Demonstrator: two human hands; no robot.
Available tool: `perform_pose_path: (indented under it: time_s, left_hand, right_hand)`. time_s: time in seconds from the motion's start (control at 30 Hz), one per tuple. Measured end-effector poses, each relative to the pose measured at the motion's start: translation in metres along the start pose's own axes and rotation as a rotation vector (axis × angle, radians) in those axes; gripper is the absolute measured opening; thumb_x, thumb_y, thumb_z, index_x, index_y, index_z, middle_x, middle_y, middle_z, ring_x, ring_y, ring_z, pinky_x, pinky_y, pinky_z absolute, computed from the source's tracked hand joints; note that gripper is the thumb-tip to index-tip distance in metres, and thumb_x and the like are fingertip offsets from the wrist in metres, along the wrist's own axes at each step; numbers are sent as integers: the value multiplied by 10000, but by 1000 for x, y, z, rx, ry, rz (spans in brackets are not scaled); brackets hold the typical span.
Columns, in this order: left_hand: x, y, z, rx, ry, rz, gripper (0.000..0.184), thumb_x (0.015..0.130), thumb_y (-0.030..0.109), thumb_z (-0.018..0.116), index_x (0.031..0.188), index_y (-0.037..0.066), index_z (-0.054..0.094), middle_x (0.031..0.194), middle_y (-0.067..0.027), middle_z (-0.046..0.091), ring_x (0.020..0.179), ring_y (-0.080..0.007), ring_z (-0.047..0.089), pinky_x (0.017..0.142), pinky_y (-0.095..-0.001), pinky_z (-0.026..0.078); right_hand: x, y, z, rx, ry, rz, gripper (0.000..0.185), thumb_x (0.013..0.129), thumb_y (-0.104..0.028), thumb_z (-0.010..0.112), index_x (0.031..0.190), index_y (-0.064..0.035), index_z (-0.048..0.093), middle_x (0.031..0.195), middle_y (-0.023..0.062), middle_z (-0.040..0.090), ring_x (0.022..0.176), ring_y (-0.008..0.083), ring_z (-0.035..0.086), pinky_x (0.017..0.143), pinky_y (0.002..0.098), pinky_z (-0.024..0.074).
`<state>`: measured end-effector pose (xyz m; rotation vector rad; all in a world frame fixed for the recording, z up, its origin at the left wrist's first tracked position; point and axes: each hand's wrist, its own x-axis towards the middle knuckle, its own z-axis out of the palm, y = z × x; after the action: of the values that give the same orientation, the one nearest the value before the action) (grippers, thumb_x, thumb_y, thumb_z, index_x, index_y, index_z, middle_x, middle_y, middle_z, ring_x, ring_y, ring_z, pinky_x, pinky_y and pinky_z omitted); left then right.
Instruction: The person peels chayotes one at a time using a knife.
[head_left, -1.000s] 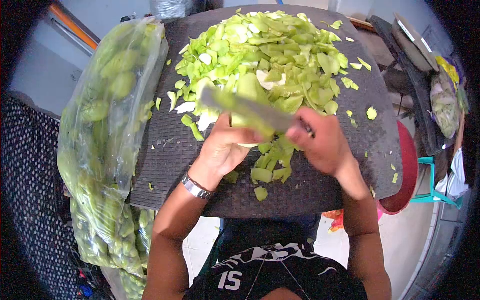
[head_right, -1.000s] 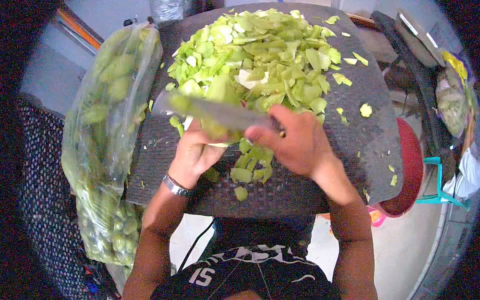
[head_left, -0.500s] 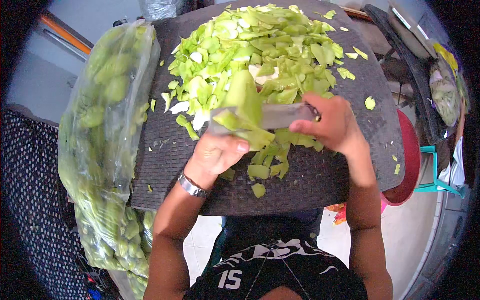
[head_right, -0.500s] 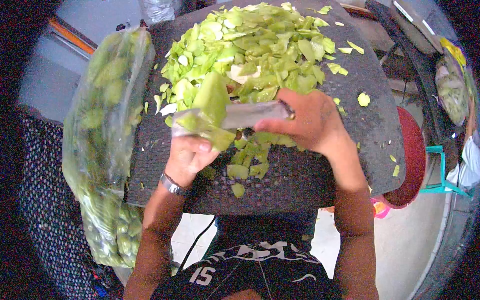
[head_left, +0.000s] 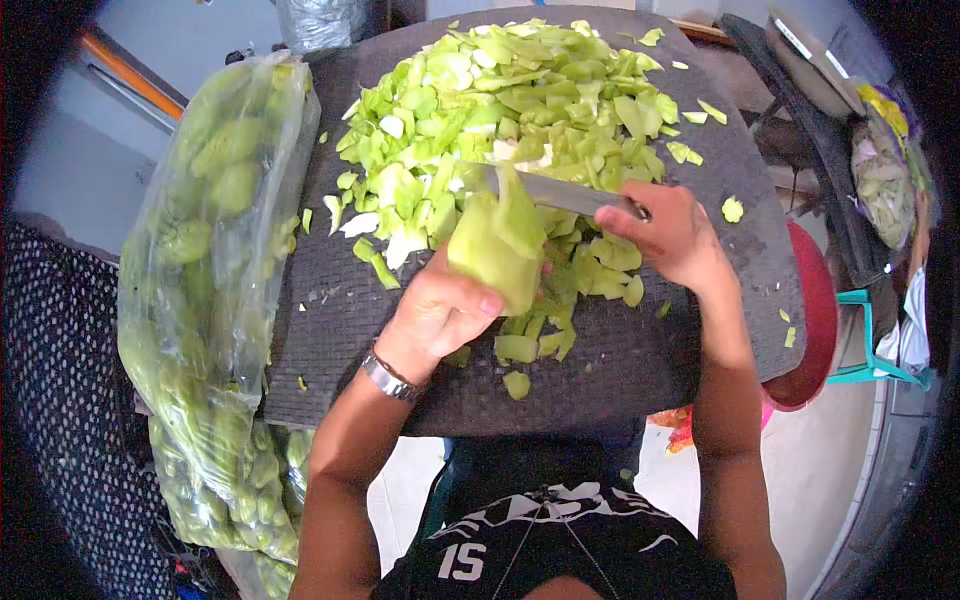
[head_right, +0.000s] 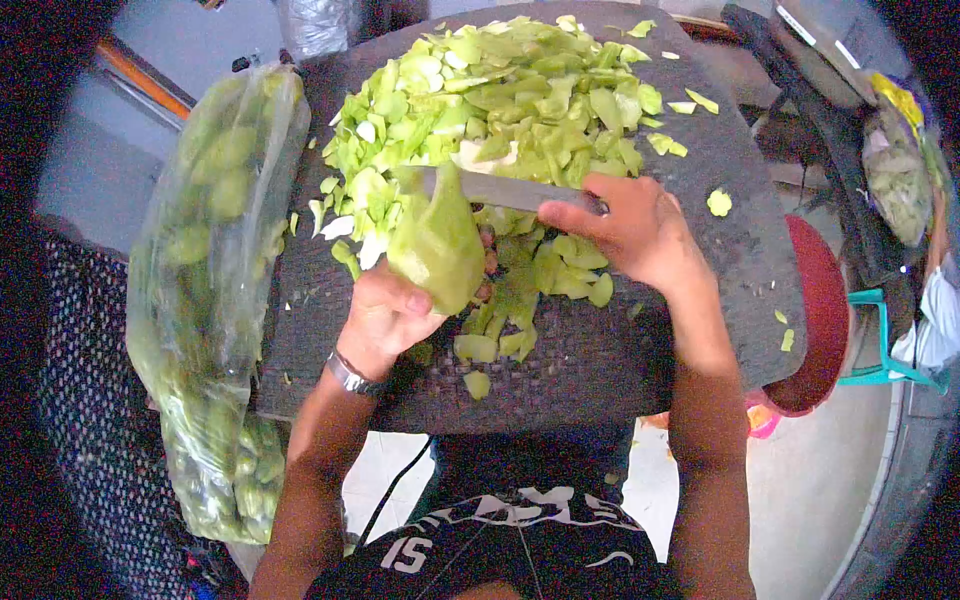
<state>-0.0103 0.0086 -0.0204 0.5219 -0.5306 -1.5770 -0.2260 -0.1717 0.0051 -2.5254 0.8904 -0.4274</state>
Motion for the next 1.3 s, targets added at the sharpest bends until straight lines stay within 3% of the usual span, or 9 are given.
perform_pose_path:
  time_s: [0.17,0.2,0.3,0.5,0.6,0.83,0.97,1.13,1.3]
  left_hand:
    - [5,11,-2,24,2,-20,799,711,33,741,1455,28,450,1269,-163,627,1131,-339,639,977,-431,531]
    - [6,11,-1,6,-18,-28,780,735,56,747,1456,27,450,1268,-165,628,1118,-346,647,968,-436,538]
    - [5,12,3,-68,76,-30,706,832,174,738,1460,29,451,1292,-186,618,1070,-365,673,922,-459,567]
    - [9,17,4,-22,236,-79,747,948,524,541,1446,-27,460,1279,-250,629,1024,-369,662,832,-477,587]
    - [8,22,3,-83,248,-20,715,956,547,518,1361,-42,523,1215,-261,655,982,-358,674,819,-471,586]
    - [7,32,0,-36,355,130,536,983,468,521,1299,40,583,1151,-231,672,987,-352,687,819,-485,581]
    - [11,34,-9,-128,379,172,493,994,412,553,1338,58,557,1172,-194,678,1043,-355,677,900,-521,565]
    - [10,33,-8,-127,471,230,511,1035,466,537,1330,48,544,1162,-161,690,1042,-336,684,933,-483,564]
    - [8,26,7,-98,338,227,592,1018,588,529,1305,71,563,1114,-149,701,984,-306,701,903,-452,576]
  right_hand:
    - [-6,-3,-20,-12,-16,304,610,986,-557,619,825,30,660,693,227,565,617,277,556,620,425,447]
    - [-4,3,-21,-5,-16,398,731,938,-693,582,797,15,696,741,280,634,719,429,652,678,490,501]
    - [-3,9,-24,2,-27,496,764,958,-700,548,735,20,676,726,256,640,713,400,658,694,480,502]
    - [-7,4,-24,980,-304,580,796,985,-772,390,916,-34,680,520,26,457,413,155,475,436,329,423]
    - [-8,-13,-15,1463,-575,432,816,980,-793,344,1023,-41,656,510,-50,369,371,70,356,368,261,338]
    - [-13,-39,3,857,13,292,792,997,-778,309,969,-62,645,473,-51,332,351,86,357,360,270,323]
    - [-28,-41,-11,1388,-453,529,796,1009,-768,266,1002,-55,620,467,-56,320,323,92,333,322,289,310]
    - [-63,-69,16,1401,-298,544,816,988,-793,289,1126,-57,611,500,-60,328,341,85,321,351,270,303]
    - [-73,-123,46,1242,-161,550,447,991,-470,656,1125,-43,648,574,-40,461,419,91,419,410,297,369]
